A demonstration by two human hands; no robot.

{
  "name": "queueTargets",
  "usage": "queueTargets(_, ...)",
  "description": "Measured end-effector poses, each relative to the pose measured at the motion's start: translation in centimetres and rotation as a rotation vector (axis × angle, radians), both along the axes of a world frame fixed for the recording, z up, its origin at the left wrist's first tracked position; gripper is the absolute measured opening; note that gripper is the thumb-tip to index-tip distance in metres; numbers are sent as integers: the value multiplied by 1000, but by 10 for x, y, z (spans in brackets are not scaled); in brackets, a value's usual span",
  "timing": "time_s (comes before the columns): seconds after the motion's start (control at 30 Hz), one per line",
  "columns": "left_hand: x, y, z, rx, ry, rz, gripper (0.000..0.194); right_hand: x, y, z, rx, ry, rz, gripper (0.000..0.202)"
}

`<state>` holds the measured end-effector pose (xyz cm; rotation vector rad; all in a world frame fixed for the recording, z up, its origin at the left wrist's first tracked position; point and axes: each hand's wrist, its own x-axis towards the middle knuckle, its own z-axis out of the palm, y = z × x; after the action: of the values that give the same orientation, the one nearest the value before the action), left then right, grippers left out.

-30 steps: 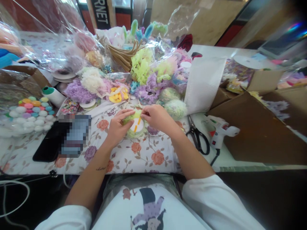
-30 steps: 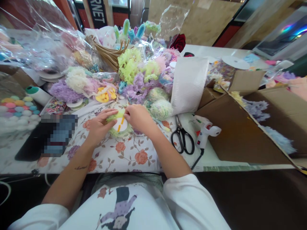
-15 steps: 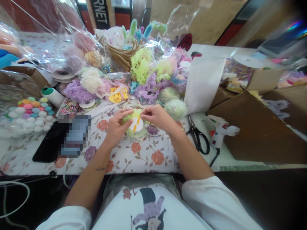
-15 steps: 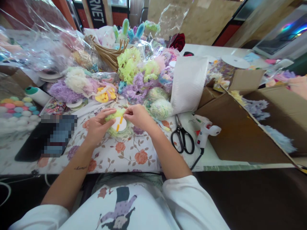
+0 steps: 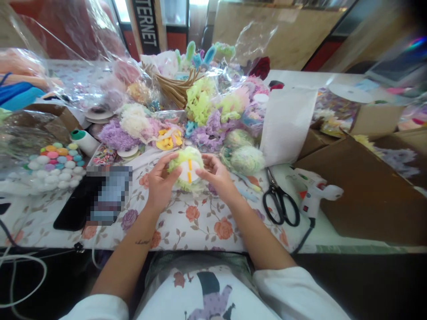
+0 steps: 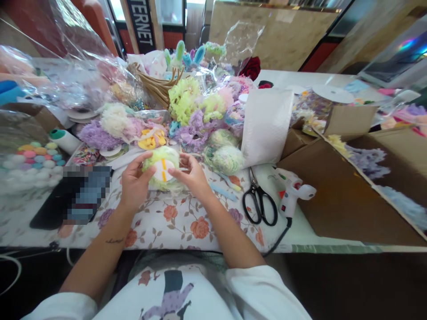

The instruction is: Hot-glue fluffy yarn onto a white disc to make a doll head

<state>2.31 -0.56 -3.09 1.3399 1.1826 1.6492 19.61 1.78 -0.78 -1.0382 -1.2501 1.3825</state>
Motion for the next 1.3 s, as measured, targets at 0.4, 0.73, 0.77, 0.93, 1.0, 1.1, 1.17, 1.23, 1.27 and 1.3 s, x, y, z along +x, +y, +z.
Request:
queueTargets(0.4,9,-5,5,232,408,163,37,-4,-14,-16,-67,79,-35,45)
queueTargets(0.73,14,-15,11,416,688,215,22,-4,-15,-18,107,-162,-191,33)
queueTargets(0.77,15,-15,11,422,694,190,25,-4,-15,-18,113,-170,-193,34)
queueTargets(0.93,18,-14,6,380,743,150,30,-6,-17,-20,144,-222,-211,36)
queueTargets(1.0,19,-14,5,376,750,159,31,-6,-18,-21,174,-229,-208,37)
queueTargets(1.1,21,-15,5,388,737,177,31,-6,-20,-21,233,-295,-210,36)
queueTargets(1.17,21,-16,5,390,727,182,30,-5,-21,-19,268,-383,-229,34)
queueTargets(1.23,21,-16,6,383,719,183,30,-5,-22,-18,299,-466,-248,33)
queueTargets(1.27,21,-16,6,376,716,182,30,-5,-22,-18,312,-498,-253,33)
queueTargets(1.3,21,-16,6,372,713,180,30,-4,-22,-18,326,-522,-255,33)
